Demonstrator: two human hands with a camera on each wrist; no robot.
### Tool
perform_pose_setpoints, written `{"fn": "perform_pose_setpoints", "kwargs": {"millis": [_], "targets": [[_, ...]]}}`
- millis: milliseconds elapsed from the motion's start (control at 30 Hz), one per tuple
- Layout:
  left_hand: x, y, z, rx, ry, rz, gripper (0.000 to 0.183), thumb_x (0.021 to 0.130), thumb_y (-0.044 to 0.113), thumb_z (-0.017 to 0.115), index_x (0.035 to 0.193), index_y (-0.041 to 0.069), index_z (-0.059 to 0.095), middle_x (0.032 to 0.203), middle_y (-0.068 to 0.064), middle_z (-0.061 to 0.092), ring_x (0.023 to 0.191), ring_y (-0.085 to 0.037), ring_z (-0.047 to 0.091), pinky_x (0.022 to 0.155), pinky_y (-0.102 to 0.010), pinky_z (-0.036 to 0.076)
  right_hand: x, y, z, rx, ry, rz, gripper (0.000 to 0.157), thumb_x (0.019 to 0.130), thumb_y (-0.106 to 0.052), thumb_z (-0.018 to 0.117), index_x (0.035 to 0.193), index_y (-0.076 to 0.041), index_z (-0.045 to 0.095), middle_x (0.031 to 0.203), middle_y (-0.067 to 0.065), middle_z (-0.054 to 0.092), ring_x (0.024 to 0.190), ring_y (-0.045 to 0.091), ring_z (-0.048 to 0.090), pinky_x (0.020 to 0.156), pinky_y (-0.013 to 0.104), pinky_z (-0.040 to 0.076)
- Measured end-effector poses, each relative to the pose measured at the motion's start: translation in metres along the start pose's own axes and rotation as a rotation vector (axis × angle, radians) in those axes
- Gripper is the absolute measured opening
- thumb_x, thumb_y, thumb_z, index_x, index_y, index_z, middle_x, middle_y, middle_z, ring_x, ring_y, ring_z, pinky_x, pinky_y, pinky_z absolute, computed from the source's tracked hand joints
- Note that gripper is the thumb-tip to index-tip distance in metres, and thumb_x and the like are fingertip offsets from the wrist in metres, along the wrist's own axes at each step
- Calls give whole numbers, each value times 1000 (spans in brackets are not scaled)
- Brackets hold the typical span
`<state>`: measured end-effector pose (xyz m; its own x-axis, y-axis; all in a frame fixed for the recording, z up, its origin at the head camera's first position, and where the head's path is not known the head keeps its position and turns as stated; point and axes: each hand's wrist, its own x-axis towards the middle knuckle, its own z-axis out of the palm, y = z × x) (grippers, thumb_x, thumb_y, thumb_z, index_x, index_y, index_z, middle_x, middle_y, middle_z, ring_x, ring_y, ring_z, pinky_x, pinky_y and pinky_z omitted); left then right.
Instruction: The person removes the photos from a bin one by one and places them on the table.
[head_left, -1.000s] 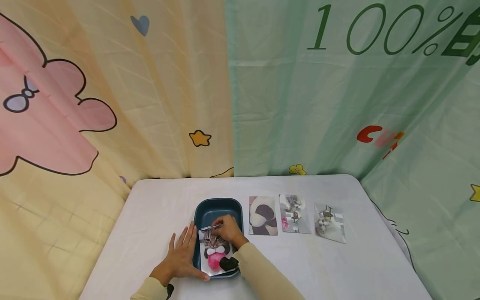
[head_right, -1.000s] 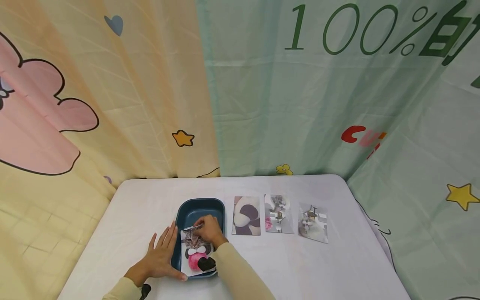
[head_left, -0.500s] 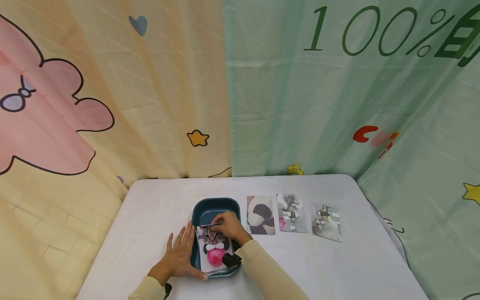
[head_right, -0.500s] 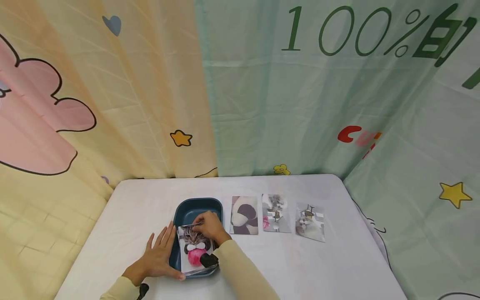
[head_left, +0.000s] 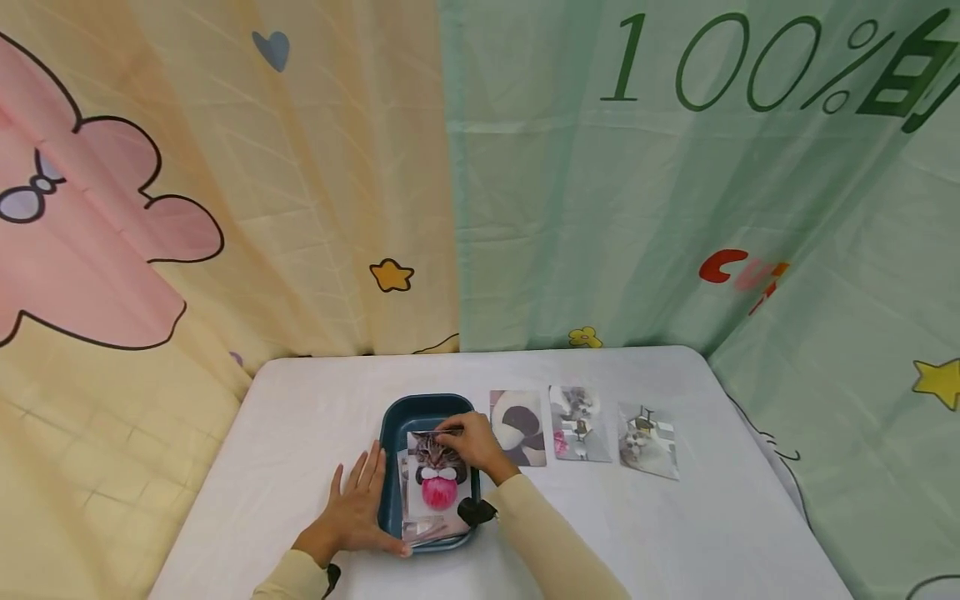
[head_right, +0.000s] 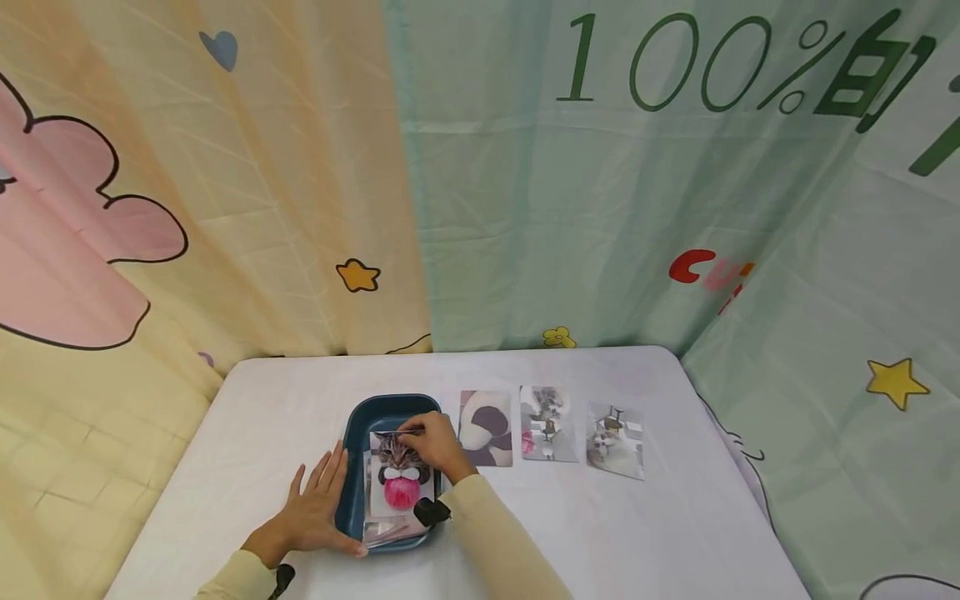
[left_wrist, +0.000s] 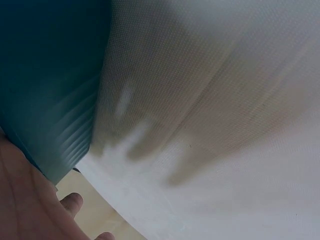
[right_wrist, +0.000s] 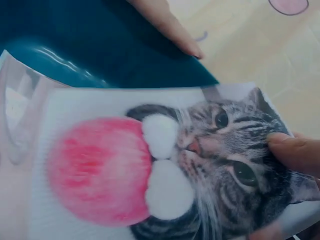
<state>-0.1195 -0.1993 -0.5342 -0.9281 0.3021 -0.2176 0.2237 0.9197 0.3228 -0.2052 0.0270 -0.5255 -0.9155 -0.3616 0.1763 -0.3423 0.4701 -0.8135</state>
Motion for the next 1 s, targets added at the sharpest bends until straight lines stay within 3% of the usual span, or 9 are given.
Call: {"fn": "perform_pose_setpoints", "kwargs": {"millis": [233,367,467,733,900,1000], "targets": [[-4,0,-4,-38,-2,15,148,46,75,79,150,-8,12,159,-25,4,143,-44,9,109,-68,-1,0,7,-26,44,163,-33,13,87,-11,71,96,-3,75,92,9,73,85,21,67,75,30,54],[-4,-1,-4,-44,-7,13,149,47,75,79,150,-8,11,159,-25,2,144,-44,7,109,-67,-1,-3,11,-47,117,235,54,17,87,-12,72,101,-3,73,90,11,71,66,17,62,55,28,53],[-2,-1,-2,-45,-7,7,150,46,76,78,150,-7,10,159,-25,1,144,-43,7,109,-67,-2,-10,16,-64,198,245,141,19,87,-13,71,105,-4,72,88,10,70,55,14,53,42,26,46],[0,-1,-1,-44,-5,14,152,45,77,79,150,-7,9,158,-26,1,144,-44,7,109,-67,-2,-47,50,-103,273,245,287,19,85,-11,73,103,-5,73,89,7,69,54,10,50,45,26,44],[-3,0,-4,-36,-12,18,152,44,78,77,150,-8,9,158,-25,0,144,-43,8,109,-67,0,-73,75,-106,284,202,346,21,85,-12,74,104,-3,72,91,9,70,49,12,46,41,29,42],[-3,0,-6,-39,-23,15,152,45,78,78,150,-8,8,159,-25,0,144,-43,7,109,-67,-1,-83,83,-100,277,166,339,22,85,-12,73,104,-1,72,90,10,69,48,10,44,41,27,41]]}}
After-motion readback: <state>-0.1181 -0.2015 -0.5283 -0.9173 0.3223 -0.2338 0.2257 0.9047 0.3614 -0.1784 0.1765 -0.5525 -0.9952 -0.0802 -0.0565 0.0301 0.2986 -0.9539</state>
